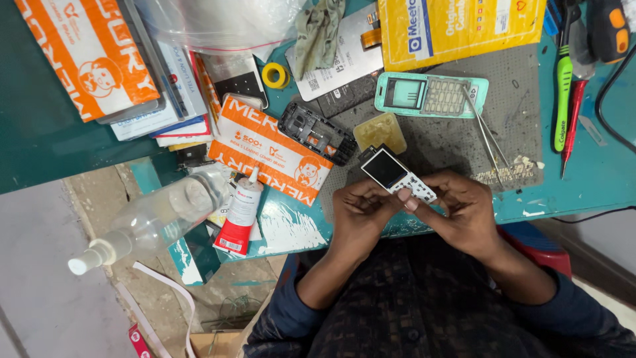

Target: The person repairs a small feature phone at a workbench. They solder the keypad circuit board with a soldering iron, use tweezers to adjust components on the board, apply liquid from a bottle, then fit the keypad and cover onto the phone body and press the keys to test the assembled phone.

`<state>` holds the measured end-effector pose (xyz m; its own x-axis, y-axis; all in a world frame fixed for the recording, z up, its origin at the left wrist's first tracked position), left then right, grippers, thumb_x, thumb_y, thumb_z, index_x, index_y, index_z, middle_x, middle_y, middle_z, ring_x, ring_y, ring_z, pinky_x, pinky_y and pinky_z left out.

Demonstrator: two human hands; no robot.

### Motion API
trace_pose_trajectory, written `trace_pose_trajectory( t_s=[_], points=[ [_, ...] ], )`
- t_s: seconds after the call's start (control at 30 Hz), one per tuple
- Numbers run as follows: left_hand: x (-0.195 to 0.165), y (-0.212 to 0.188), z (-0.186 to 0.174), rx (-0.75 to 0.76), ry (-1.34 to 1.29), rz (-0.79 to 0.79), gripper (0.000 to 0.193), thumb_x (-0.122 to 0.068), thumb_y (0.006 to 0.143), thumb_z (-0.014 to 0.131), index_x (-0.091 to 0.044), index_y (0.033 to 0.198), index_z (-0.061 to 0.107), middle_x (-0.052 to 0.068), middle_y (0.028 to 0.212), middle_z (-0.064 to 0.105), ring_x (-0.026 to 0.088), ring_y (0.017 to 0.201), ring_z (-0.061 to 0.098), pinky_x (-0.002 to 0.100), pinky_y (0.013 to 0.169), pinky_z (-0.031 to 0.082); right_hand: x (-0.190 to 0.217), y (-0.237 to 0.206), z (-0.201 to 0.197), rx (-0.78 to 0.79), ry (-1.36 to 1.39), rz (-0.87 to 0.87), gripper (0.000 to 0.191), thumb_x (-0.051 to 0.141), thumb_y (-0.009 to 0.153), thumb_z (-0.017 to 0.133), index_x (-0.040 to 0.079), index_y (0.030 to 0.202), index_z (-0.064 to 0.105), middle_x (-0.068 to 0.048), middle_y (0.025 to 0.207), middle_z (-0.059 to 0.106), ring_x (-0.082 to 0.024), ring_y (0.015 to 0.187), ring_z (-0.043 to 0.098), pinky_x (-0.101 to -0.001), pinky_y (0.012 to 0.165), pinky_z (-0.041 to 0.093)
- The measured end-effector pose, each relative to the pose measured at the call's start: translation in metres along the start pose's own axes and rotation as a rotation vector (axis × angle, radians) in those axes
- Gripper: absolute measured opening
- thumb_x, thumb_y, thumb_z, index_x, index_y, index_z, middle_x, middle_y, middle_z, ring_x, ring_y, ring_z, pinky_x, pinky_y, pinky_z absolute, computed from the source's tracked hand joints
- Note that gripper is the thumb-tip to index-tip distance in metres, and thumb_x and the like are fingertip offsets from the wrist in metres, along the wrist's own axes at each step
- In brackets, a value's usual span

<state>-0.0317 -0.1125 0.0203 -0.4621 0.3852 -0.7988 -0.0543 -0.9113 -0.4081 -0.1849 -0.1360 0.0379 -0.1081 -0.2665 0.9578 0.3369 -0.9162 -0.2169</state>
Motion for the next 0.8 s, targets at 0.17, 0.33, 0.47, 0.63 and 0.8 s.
trace_pose_trajectory(
  t_s=[0.17,0.33,0.47,0.63,0.8],
  points=[
    [-0.0012,-0.0009,-0.0002,0.005,-0.01,0.014,0.004,0.004,0.096,0.075,0.004,0.1,0.073,0.009,0.098,0.077,0.009,0.09,0.07,0.025,0.082,0.058,0.0017,-0.0002,0.0014,0.003,0.007,-0.009,0.026,-0.009,0.093,0.07,-0.007,0.118,0.065,-0.013,0.112,0.075,-0.014,0.108,0.071,-0.0308,0.094,0.061],
    [-0.0008,-0.0013,0.0,0.003,-0.019,0.002,0.004,0.004,0.097,0.075,0.004,0.1,0.073,0.009,0.098,0.077,0.009,0.09,0.071,0.026,0.082,0.058,0.0022,-0.0008,0.0024,0.011,0.036,-0.005,0.025,-0.01,0.094,0.07,-0.007,0.119,0.066,-0.012,0.11,0.075,-0.012,0.106,0.071,-0.0295,0.095,0.06],
    [-0.0024,-0.0017,0.0011,0.011,-0.017,0.011,0.005,0.004,0.097,0.074,0.004,0.101,0.073,0.009,0.099,0.077,0.01,0.091,0.071,0.026,0.084,0.059,0.0018,-0.0013,0.0015,0.001,0.031,-0.003,0.026,-0.01,0.094,0.069,-0.006,0.119,0.066,-0.012,0.111,0.074,-0.012,0.107,0.07,-0.0295,0.095,0.06],
    [-0.0045,-0.0024,0.0018,0.008,-0.012,0.005,0.005,0.003,0.097,0.074,0.004,0.101,0.072,0.009,0.099,0.077,0.01,0.091,0.071,0.027,0.084,0.059,0.0027,-0.0003,0.0023,0.025,0.019,-0.027,0.026,-0.01,0.094,0.07,-0.006,0.119,0.066,-0.012,0.11,0.075,-0.013,0.105,0.073,-0.0295,0.093,0.062],
    [-0.0081,-0.0022,0.0033,0.0,-0.014,0.017,0.005,0.003,0.097,0.074,0.005,0.102,0.073,0.01,0.099,0.077,0.01,0.091,0.071,0.027,0.083,0.059,0.0023,-0.0004,0.001,0.03,0.005,-0.022,0.027,-0.009,0.093,0.07,-0.006,0.12,0.065,-0.014,0.109,0.075,-0.014,0.105,0.073,-0.0294,0.092,0.062]
  ],
)
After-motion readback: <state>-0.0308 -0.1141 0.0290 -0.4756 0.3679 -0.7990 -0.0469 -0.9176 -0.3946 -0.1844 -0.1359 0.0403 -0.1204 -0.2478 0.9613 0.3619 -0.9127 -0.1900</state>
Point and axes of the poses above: each hand's wrist, its own y-axis towards the middle knuckle, its own z-axis out of the palm, x = y × z, the point moved 8 cm from there along y, towards the middle knuckle
